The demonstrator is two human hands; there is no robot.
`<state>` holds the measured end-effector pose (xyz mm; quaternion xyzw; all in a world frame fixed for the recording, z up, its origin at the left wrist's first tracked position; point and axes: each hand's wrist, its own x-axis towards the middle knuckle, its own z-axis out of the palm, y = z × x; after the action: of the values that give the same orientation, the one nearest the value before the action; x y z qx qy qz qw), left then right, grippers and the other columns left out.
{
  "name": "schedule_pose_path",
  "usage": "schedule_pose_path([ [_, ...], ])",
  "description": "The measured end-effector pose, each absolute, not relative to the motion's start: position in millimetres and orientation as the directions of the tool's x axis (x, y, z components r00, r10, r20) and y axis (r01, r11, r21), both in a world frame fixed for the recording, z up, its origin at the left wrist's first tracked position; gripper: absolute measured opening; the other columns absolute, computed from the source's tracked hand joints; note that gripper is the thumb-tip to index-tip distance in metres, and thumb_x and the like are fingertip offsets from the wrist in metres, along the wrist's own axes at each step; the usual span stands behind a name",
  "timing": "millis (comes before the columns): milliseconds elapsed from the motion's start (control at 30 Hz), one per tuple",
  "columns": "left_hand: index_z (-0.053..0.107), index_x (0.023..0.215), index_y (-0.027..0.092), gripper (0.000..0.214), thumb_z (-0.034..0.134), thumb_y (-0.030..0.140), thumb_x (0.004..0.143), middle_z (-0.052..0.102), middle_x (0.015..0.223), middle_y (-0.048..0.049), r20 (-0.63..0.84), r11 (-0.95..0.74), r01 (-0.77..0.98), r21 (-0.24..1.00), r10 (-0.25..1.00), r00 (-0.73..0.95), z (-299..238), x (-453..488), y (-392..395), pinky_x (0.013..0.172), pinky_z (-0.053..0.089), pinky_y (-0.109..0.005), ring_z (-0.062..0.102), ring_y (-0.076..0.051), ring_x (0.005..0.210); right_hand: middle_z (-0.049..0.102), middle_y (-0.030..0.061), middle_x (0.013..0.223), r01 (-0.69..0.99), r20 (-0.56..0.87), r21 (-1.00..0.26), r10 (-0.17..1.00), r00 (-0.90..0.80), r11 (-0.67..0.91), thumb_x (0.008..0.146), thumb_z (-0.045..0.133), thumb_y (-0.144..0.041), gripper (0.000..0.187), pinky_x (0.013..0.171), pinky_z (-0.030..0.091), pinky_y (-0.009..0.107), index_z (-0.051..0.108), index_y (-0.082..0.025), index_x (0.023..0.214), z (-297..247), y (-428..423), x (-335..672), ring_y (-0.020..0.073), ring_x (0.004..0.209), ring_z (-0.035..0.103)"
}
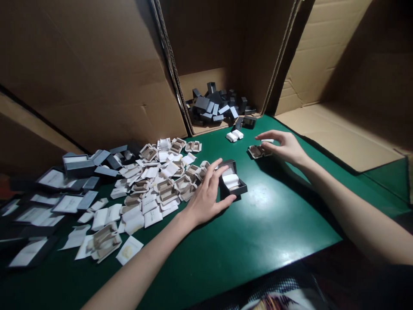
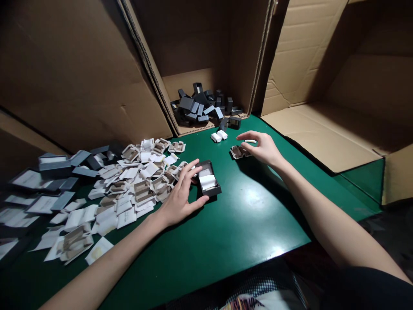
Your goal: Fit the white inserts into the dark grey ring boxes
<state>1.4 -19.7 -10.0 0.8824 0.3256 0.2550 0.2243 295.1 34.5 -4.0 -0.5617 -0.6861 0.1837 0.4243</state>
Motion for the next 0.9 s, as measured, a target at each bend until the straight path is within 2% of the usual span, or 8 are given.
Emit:
schedule_pose_path([
  [167, 0.024, 0.137, 0.027, 0.061, 0.056, 0.037, 0.087, 0.017, 0.151, -0.0112, 0.3, -0.688, 0.458, 0.562, 0.686, 0.662, -10.2, 1.2, -19.8, 0.106, 0.038, -0.05, 0.023, -0.03, 0.139, 0.067, 0.0033, 0.069, 0.501, 0.337, -0.825, 0.939, 0.065, 0.261, 0.077, 0.062, -0.039, 0.033, 0.06, 0.055, 0.038, 0.064, -0.021, 0.105, -2.7, 31.7, 293.6, 0.0206, 0.061, 0.064],
  [267, 0.023, 0.137, 0.026, 0.061, 0.056, 0.037, 0.087, 0.017, 0.151, -0.0114, 0.3, -0.689, 0.467, 0.555, 0.689, 0.66, -10.4, 1.3, -20.0, 0.109, 0.033, -0.052, 0.023, -0.03, 0.139, 0.07, 0.0063, 0.087, 0.605, 0.366, -0.735, 0.93, -0.024, 0.305, 0.078, 0.062, -0.045, 0.033, 0.073, 0.054, 0.04, 0.065, -0.022, 0.102, -1.6, 32.2, 297.2, 0.0238, 0.079, 0.066],
  [367, 0.024, 0.137, 0.025, 0.061, 0.056, 0.036, 0.087, 0.017, 0.151, -0.0114, 0.301, -0.69, 0.47, 0.55, 0.689, 0.66, -10.3, 1.5, -20.2, 0.11, 0.032, -0.051, 0.023, -0.03, 0.139, 0.063, 0.0082, 0.118, 0.716, 0.303, -0.593, 0.926, -0.226, 0.368, 0.071, 0.069, -0.049, 0.052, 0.092, 0.046, 0.047, 0.06, -0.025, 0.116, -2.2, 33.9, 300.6, 0.0303, 0.108, 0.058],
  [500, 0.024, 0.137, 0.026, 0.06, 0.056, 0.036, 0.087, 0.017, 0.151, -0.0112, 0.3, -0.691, 0.47, 0.55, 0.688, 0.661, -10.1, 1.4, -20.2, 0.109, 0.033, -0.05, 0.023, -0.029, 0.139, 0.064, 0.0107, 0.113, 0.808, 0.237, -0.432, 0.915, -0.327, 0.401, 0.07, 0.07, -0.048, 0.059, 0.092, 0.042, 0.055, 0.057, -0.023, 0.121, -4.7, 35.0, 298.9, 0.035, 0.107, 0.055],
  [567, 0.024, 0.137, 0.026, 0.06, 0.056, 0.036, 0.087, 0.017, 0.151, -0.0112, 0.305, -0.693, 0.464, 0.551, 0.685, 0.662, -10.0, 1.3, -20.2, 0.109, 0.034, -0.05, 0.022, -0.029, 0.139, 0.064, 0.0104, 0.112, 0.76, 0.265, -0.487, 0.902, -0.34, 0.43, 0.075, 0.065, -0.046, 0.053, 0.088, 0.046, 0.049, 0.056, -0.024, 0.122, -4.2, 33.6, 295.0, 0.0309, 0.102, 0.058],
  [667, 0.024, 0.137, 0.026, 0.06, 0.056, 0.037, 0.087, 0.016, 0.151, -0.0106, 0.298, -0.69, 0.466, 0.554, 0.687, 0.663, -9.7, 1.4, -20.1, 0.108, 0.035, -0.048, 0.021, -0.028, 0.14, 0.06, 0.0088, 0.116, 0.578, 0.318, -0.693, 0.903, -0.29, 0.43, 0.078, 0.063, -0.046, 0.05, 0.087, 0.049, 0.041, 0.054, -0.025, 0.123, -1.0, 29.0, 285.8, 0.0249, 0.101, 0.058],
  [767, 0.024, 0.138, 0.026, 0.06, 0.056, 0.036, 0.087, 0.016, 0.151, -0.0107, 0.298, -0.688, 0.466, 0.556, 0.689, 0.661, -9.6, 1.6, -20.1, 0.108, 0.036, -0.048, 0.022, -0.029, 0.139, 0.061, 0.0078, 0.112, 0.368, 0.263, -0.865, 0.933, -0.246, 0.341, 0.076, 0.065, -0.046, 0.042, 0.085, 0.052, 0.038, 0.058, -0.023, 0.111, 0.7, 25.0, 276.2, 0.023, 0.1, 0.059],
  [900, 0.024, 0.138, 0.027, 0.062, 0.057, 0.035, 0.086, 0.016, 0.151, -0.011, 0.306, -0.689, 0.459, 0.562, 0.688, 0.658, -9.8, 1.7, -20.1, 0.106, 0.037, -0.05, 0.024, -0.031, 0.138, 0.066, 0.0069, 0.103, 0.334, 0.195, -0.895, 0.933, -0.301, 0.295, 0.074, 0.067, -0.047, 0.038, 0.085, 0.052, 0.04, 0.06, -0.021, 0.101, -4.2, 27.1, 273.1, 0.0225, 0.094, 0.062],
])
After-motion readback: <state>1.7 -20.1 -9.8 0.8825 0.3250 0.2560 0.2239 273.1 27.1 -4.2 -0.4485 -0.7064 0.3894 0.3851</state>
